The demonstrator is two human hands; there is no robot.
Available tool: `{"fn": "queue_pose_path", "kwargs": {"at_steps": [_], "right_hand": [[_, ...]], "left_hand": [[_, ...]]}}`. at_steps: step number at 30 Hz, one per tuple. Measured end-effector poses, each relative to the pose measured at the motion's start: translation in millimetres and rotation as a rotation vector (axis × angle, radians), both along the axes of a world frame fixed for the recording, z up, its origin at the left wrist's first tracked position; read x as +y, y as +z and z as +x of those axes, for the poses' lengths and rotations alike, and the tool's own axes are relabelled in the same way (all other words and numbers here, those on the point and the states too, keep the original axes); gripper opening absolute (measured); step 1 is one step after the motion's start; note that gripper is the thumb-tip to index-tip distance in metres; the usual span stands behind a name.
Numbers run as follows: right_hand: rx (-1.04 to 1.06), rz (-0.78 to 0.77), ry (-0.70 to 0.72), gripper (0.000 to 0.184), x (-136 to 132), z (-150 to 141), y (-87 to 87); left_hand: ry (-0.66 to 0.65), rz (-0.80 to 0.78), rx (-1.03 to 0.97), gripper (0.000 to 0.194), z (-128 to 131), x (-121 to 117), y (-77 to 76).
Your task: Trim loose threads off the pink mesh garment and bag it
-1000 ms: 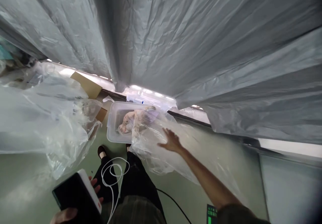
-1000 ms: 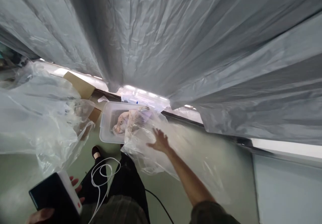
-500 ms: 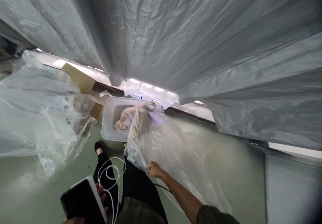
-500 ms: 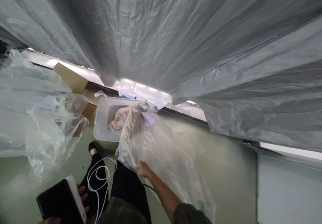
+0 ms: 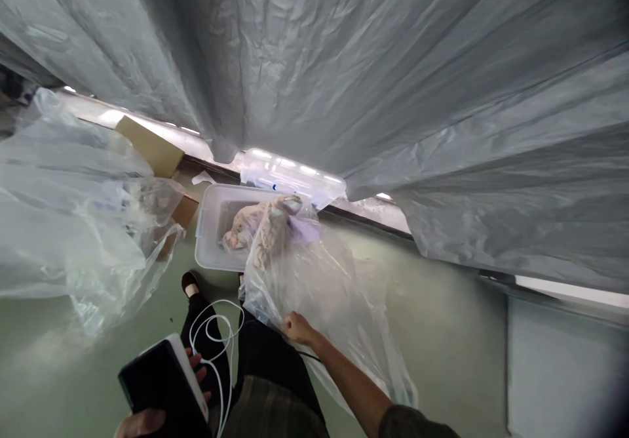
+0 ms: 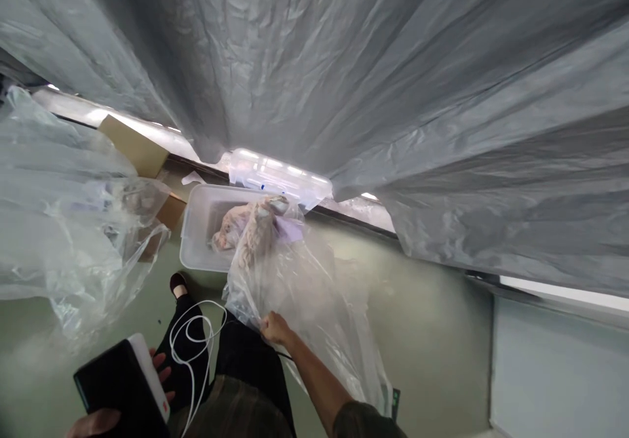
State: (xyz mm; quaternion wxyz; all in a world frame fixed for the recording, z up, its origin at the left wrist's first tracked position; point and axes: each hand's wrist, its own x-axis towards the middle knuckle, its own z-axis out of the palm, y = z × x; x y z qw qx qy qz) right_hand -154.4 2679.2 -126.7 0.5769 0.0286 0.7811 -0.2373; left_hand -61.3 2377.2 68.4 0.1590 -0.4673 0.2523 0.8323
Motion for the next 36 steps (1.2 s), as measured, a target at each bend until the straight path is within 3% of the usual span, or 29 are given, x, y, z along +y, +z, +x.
{"fn": "queue_pose_path", "kwargs": {"at_steps": [4, 8, 14, 18, 22, 25, 28, 30, 32, 34, 36], "right_hand": [[0.141, 0.014, -0.085, 0.023, 4, -17, 13.7], [0.365, -0.083, -0.231, 0.035, -1, -74, 41.5], [0.654, -0.313, -0.436, 0.030, -45, -187, 110.5], [0.720, -0.435, -0.526, 0.031, -101, -223, 160.4], [0.715, -0.560, -0.514, 0.029, -168, -217, 205.7], [0.714, -0.658, -0.480, 0.032, -212, -194, 237.5], [0.844, -0.734, -0.450, 0.028, -257, -165, 256.4], [0.930, -0.722, -0.260, 0.030, -294, -140, 256.5], [0.929, -0.656, 0.119, 0.038, -332, -113, 246.7], [0.866, -0.679, 0.296, 0.047, -362, -91, 229.5], [0.828, -0.656, 0.383, 0.058, -370, -79, 208.0]], "left_hand": [[0.087, 0.079, -0.010, 0.063, 7, 8, -2.6], [0.173, 0.126, 0.002, 0.058, 18, 12, 0.6], [0.254, 0.091, 0.107, 0.060, 32, 7, 7.3], [0.318, 0.127, 0.159, 0.061, 46, 2, 7.4], [0.371, 0.149, 0.190, 0.063, 57, -3, 3.8], [0.388, 0.151, 0.227, 0.063, 62, -7, -0.6], [0.406, 0.152, 0.236, 0.064, 68, -14, -4.0], [0.434, 0.139, 0.230, 0.063, 73, -19, -4.4], [0.458, 0.127, 0.223, 0.064, 78, -23, -3.5], [0.461, 0.141, 0.215, 0.067, 84, -28, -2.6], [0.454, 0.162, 0.222, 0.070, 90, -32, -2.7]]}}
